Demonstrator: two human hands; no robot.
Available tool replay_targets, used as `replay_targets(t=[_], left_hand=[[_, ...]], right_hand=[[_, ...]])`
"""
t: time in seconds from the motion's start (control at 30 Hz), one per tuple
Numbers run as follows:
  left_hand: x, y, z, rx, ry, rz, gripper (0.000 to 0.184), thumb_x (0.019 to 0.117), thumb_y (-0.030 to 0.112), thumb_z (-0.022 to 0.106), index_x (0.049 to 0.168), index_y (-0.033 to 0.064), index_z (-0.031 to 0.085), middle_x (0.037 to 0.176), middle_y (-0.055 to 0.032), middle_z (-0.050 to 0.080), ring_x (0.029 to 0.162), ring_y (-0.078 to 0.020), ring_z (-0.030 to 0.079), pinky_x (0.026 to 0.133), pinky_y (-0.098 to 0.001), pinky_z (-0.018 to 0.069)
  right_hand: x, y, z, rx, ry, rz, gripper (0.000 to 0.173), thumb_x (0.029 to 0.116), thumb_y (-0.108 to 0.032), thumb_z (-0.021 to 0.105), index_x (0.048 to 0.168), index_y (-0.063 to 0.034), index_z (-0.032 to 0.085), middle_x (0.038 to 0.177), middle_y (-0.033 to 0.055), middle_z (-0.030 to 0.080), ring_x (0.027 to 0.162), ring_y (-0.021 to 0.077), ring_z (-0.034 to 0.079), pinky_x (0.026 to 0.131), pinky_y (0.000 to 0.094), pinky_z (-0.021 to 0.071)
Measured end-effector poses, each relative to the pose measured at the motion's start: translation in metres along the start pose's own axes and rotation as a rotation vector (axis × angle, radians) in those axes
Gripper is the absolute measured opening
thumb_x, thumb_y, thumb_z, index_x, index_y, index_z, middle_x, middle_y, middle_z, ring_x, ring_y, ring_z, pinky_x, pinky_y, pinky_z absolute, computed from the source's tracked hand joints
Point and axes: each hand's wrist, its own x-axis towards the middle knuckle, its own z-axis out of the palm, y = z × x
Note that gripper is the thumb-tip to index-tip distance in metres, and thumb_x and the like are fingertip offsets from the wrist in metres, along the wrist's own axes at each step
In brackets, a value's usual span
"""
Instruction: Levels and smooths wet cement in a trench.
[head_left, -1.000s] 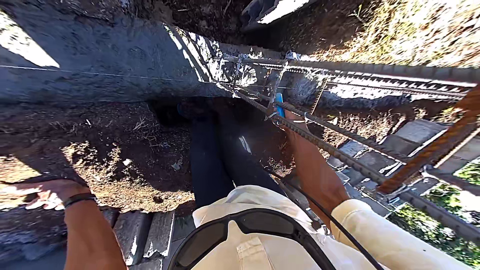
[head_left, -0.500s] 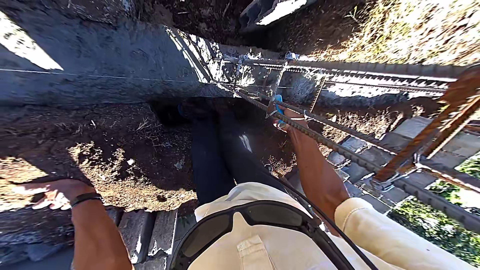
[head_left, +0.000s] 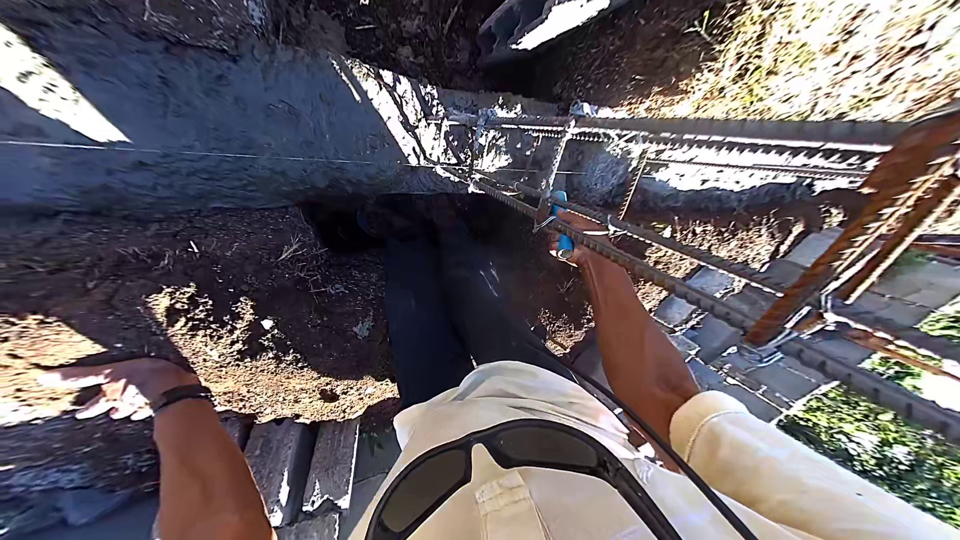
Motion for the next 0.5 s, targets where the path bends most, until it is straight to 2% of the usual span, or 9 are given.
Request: replay_targets(t=[0.13,0.23,0.33,0.37,0.43,0.5], left_hand=[[-0.002,0.0,0.0,-0.055,-0.005,-0.019,0.076,0.1082,0.059,0.022,0.161,0.0046,0.024,0.157,-0.0279,0.037,0.143,-0.0408,0.042,0.112,-0.0595,0.041],[-0.017,0.02,-0.004,-0.047,0.012,-0.046,0.077,0.1081,0.058,0.028,0.162,0.0022,0.02,0.159,-0.0309,0.031,0.145,-0.0442,0.037,0.114,-0.0606,0.0373],[-0.023,0.025,-0.008,-0.019,0.04,-0.052,0.08,0.1067,0.061,0.026,0.163,0.0045,0.019,0.159,-0.0303,0.031,0.145,-0.0457,0.036,0.112,-0.0657,0.0342],[-0.019,0.024,-0.006,-0.001,0.06,-0.055,0.082,0.1057,0.064,0.024,0.163,0.0052,0.02,0.159,-0.0302,0.033,0.144,-0.0465,0.038,0.111,-0.0676,0.0345],[-0.015,0.021,-0.004,0.053,0.091,-0.077,0.086,0.1035,0.068,0.023,0.163,0.0064,0.021,0.157,-0.031,0.035,0.14,-0.0479,0.041,0.107,-0.0696,0.0366],[-0.016,0.024,-0.007,0.06,0.091,-0.096,0.086,0.1037,0.068,0.023,0.163,0.0063,0.018,0.159,-0.0314,0.032,0.143,-0.0484,0.038,0.11,-0.0692,0.0347]], right_hand=[[0.009,0.002,-0.011,-0.048,-0.013,-0.023,0.022,0.1049,-0.037,0.053,0.107,-0.0157,0.059,0.073,-0.0015,0.059,0.051,0.0069,0.053,0.043,0.0223,0.0472],[-0.004,0.01,-0.014,-0.112,-0.048,0.0,0.023,0.1066,-0.039,0.049,0.103,-0.0176,0.056,0.073,-0.0034,0.057,0.052,0.0061,0.054,0.045,0.0218,0.0491],[-0.049,0.017,0.008,-0.251,0.133,0.077,0.03,0.1053,-0.042,0.05,0.114,-0.0153,0.059,0.07,-0.0019,0.053,0.047,0.008,0.048,0.042,0.0239,0.0452],[-0.061,0.016,0.012,-0.294,0.14,0.116,0.033,0.106,-0.043,0.048,0.118,-0.0139,0.06,0.07,-0.0011,0.054,0.046,0.0086,0.049,0.042,0.0244,0.0462],[-0.084,0.016,0.014,-0.423,0.075,0.188,0.035,0.11,-0.041,0.041,0.124,-0.0133,0.056,0.07,-0.002,0.052,0.046,0.0076,0.049,0.042,0.0234,0.0472],[-0.104,0.017,0.019,-0.61,0.002,0.207,0.035,0.1112,-0.036,0.041,0.132,-0.0112,0.055,0.072,-0.0005,0.052,0.047,0.0097,0.049,0.044,0.0258,0.048]])
